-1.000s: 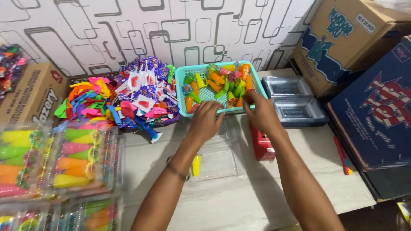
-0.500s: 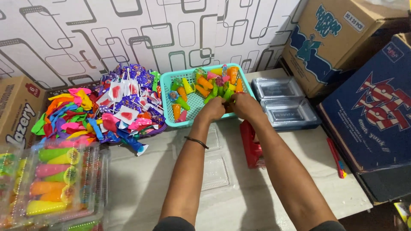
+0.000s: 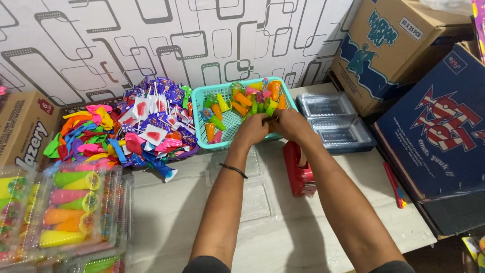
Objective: The person packs small plastic cone-shaped toys from a basket into clear plastic containers by hand and seals the containers using a tape dispenser.
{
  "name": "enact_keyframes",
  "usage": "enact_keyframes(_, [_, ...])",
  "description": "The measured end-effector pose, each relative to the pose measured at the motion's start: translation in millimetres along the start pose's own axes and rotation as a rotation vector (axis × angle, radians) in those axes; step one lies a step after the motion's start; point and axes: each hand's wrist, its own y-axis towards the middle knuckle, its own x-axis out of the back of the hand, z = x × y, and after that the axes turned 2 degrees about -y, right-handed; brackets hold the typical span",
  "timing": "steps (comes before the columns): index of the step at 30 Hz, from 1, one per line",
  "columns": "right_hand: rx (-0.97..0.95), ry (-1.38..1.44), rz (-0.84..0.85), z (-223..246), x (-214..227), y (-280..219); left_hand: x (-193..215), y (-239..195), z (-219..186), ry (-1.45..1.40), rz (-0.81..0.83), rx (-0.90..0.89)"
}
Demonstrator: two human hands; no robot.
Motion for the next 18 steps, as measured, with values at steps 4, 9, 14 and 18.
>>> enact_keyframes(4, [0.092,0.005,-0.066,-3.6,13.3,-6.0,-2.1,5.7,10.3,0.026,-0.112,-0.079])
enact_keyframes(9, [0.211,0.129,-0.224,23.0,26.6,-34.2,14.9,-23.0,6.9,-0.193,-0.230,-0.149])
enact_keyframes(14, [0.297,0.201,-0.322,51.4,-13.5,-92.3,29.4,-87.5,19.2,-0.232,-0.310,-0.185])
enact_keyframes(18, [0.222,0.375,-0.256,77.4,-63.6,-156.3,24.5,-162.9,38.2,-0.254,-0.320,-0.216])
